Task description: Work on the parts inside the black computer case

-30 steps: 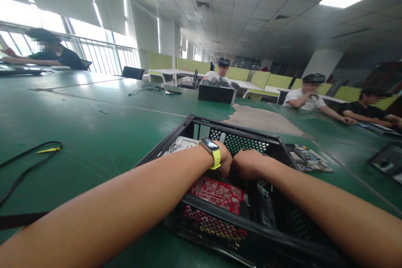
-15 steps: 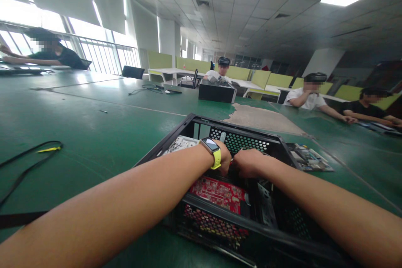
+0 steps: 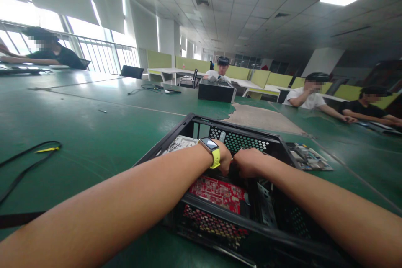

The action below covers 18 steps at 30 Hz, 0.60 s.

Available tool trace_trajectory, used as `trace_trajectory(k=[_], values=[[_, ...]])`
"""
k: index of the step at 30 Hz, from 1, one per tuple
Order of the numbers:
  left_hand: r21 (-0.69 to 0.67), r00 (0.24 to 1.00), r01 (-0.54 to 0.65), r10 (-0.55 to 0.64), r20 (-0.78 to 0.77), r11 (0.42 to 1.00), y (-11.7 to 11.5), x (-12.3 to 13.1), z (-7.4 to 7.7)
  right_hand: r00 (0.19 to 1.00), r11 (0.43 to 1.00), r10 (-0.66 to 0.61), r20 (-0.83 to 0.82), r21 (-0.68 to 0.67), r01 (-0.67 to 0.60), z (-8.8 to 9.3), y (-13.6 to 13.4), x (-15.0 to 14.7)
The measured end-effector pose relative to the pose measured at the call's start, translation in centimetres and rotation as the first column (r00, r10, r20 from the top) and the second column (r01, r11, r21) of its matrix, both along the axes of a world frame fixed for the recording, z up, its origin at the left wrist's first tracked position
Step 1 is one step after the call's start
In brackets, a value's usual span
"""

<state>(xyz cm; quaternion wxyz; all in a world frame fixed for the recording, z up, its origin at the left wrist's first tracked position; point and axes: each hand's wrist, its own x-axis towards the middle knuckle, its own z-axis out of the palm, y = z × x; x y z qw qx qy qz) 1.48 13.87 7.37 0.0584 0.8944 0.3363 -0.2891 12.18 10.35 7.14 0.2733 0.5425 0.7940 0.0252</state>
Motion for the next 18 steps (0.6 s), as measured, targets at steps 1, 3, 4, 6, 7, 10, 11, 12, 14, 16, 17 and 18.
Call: trace_trajectory(k=[1, 3, 4, 6, 7, 10, 11, 12, 14, 16, 17, 18], values=[[-0.001, 1.000, 0.000, 0.000, -0.001, 1.000, 0.00, 0.01, -0.01, 1.000, 1.000, -0.001, 0.001, 0.001, 0.001, -0.02, 0.00, 0.01], [0.001, 1.000, -0.001, 0.001, -0.002, 1.000, 0.01, 0.02, -0.04, 1.000, 1.000, -0.001, 0.003, 0.005, 0.001, -0.11, 0.04, 0.08], [0.003, 1.000, -0.001, 0.001, -0.003, 1.000, 0.02, 0.02, -0.06, 1.000, 1.000, 0.000, 0.004, 0.006, 0.000, -0.16, 0.07, 0.11], [0.007, 1.000, -0.002, 0.002, -0.002, 1.000, 0.06, 0.02, -0.08, 1.000, 1.000, 0.002, 0.004, 0.009, -0.002, -0.21, 0.12, 0.16], [0.008, 1.000, -0.002, 0.002, -0.001, 1.000, 0.08, 0.01, -0.07, 1.000, 1.000, 0.002, 0.004, 0.011, -0.002, -0.22, 0.13, 0.16], [0.006, 1.000, 0.004, -0.004, -0.001, 1.000, 0.04, -0.04, 0.06, 1.000, 1.000, 0.000, 0.005, 0.016, 0.000, -0.21, 0.14, 0.14], [0.003, 1.000, 0.006, -0.006, -0.004, 1.000, -0.01, -0.05, 0.13, 1.000, 1.000, 0.000, 0.006, 0.017, 0.000, -0.22, 0.15, 0.13], [0.000, 1.000, 0.009, -0.009, -0.007, 1.000, -0.09, -0.07, 0.22, 1.000, 1.000, 0.001, 0.007, 0.019, -0.001, -0.25, 0.16, 0.13], [-0.003, 1.000, 0.015, -0.015, -0.012, 1.000, -0.26, -0.09, 0.43, 1.000, 1.000, 0.003, 0.010, 0.025, -0.003, -0.35, 0.19, 0.15], [0.001, 1.000, 0.022, -0.022, -0.012, 1.000, -0.43, -0.10, 0.62, 1.000, 1.000, 0.004, 0.012, 0.030, -0.005, -0.48, 0.24, 0.19], [0.006, 1.000, 0.025, -0.025, -0.011, 1.000, -0.50, -0.10, 0.70, 1.000, 1.000, 0.005, 0.012, 0.031, -0.005, -0.55, 0.26, 0.21], [0.012, 1.000, 0.028, -0.028, -0.010, 1.000, -0.55, -0.10, 0.76, 1.000, 1.000, 0.006, 0.011, 0.030, -0.007, -0.61, 0.29, 0.22]])
